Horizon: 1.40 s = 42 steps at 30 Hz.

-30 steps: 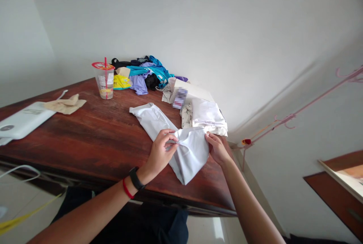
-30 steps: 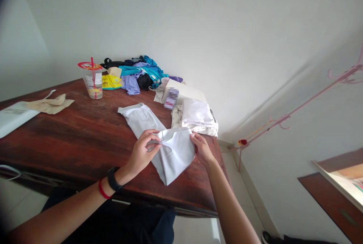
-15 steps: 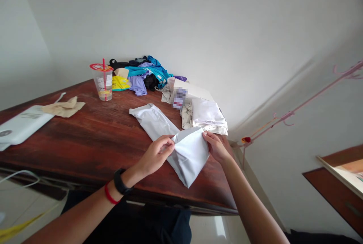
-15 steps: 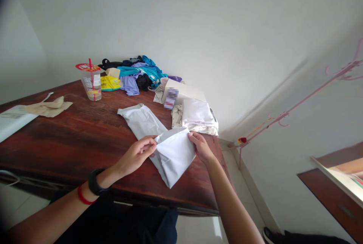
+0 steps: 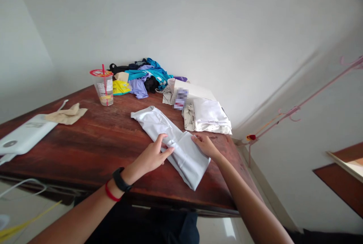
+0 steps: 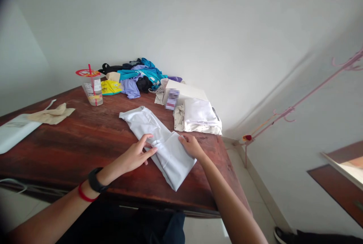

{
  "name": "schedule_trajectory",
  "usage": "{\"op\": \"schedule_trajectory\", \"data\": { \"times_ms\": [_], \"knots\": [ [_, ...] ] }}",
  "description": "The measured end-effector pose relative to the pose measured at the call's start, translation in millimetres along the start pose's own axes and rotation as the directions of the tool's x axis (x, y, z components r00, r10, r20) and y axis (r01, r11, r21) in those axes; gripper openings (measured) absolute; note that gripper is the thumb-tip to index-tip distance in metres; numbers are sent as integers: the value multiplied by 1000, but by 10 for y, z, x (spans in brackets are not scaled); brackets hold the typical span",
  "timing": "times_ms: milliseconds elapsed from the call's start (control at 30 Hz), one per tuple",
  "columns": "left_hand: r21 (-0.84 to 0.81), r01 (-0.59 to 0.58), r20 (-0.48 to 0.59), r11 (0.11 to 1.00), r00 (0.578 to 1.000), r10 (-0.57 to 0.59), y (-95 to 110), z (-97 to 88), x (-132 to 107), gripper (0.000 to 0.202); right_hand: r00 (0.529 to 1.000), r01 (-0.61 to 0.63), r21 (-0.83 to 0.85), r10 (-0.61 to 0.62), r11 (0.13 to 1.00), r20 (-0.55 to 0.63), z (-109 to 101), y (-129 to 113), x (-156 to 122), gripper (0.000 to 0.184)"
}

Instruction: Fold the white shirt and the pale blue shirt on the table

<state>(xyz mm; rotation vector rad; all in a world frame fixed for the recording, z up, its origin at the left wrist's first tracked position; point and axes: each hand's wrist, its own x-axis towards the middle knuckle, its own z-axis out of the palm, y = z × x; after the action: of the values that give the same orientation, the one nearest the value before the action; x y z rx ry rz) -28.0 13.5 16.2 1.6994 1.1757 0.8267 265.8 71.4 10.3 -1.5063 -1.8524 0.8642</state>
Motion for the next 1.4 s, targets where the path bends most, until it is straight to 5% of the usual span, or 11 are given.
{"op": "schedule_trajectory", "data": {
  "times_ms": [133, 400, 500, 633, 733, 833, 1033, 1233, 1400],
  "knots": [
    [-37, -1, 112, 999, 994, 5, 2, 43, 103, 64, 996, -40, 31, 37, 999, 87, -104, -3, -94, 51],
    [-4, -125, 157, 992, 980, 124, 110, 197, 56, 33, 982, 6, 180, -39, 984, 184, -214, -76, -242, 47],
    [170, -153, 91, 973, 986, 139, 126, 122, 7, 29, 999, 26, 234, -32, 972, 20, -170, -2, -241, 42],
    [497, -74, -25, 864, 995, 99, 138, 36, -59, 21, 979, 96, 103, -75, 990, -192, -53, 138, -213, 37],
    [704, -148, -79, 695, 956, 283, 223, 46, -77, 31, 975, 107, 59, -93, 993, -204, 11, 168, -202, 43],
    [725, -358, 92, 589, 897, 432, 337, 112, -8, 40, 974, 120, 54, -107, 991, -199, 28, 139, -190, 40],
    [616, -594, 434, 517, 804, 406, 406, 379, 290, 58, 977, 131, 14, -127, 991, -174, 44, 141, -153, 35],
    [647, -658, 501, 386, 748, 435, 343, 553, 410, 59, 965, 168, -38, -172, 985, -199, 84, 97, -100, 36],
    [668, -619, 476, 414, 782, 402, 218, 513, 372, 61, 963, 173, -11, -171, 985, -207, 132, 40, -14, 36]
  ]
}}
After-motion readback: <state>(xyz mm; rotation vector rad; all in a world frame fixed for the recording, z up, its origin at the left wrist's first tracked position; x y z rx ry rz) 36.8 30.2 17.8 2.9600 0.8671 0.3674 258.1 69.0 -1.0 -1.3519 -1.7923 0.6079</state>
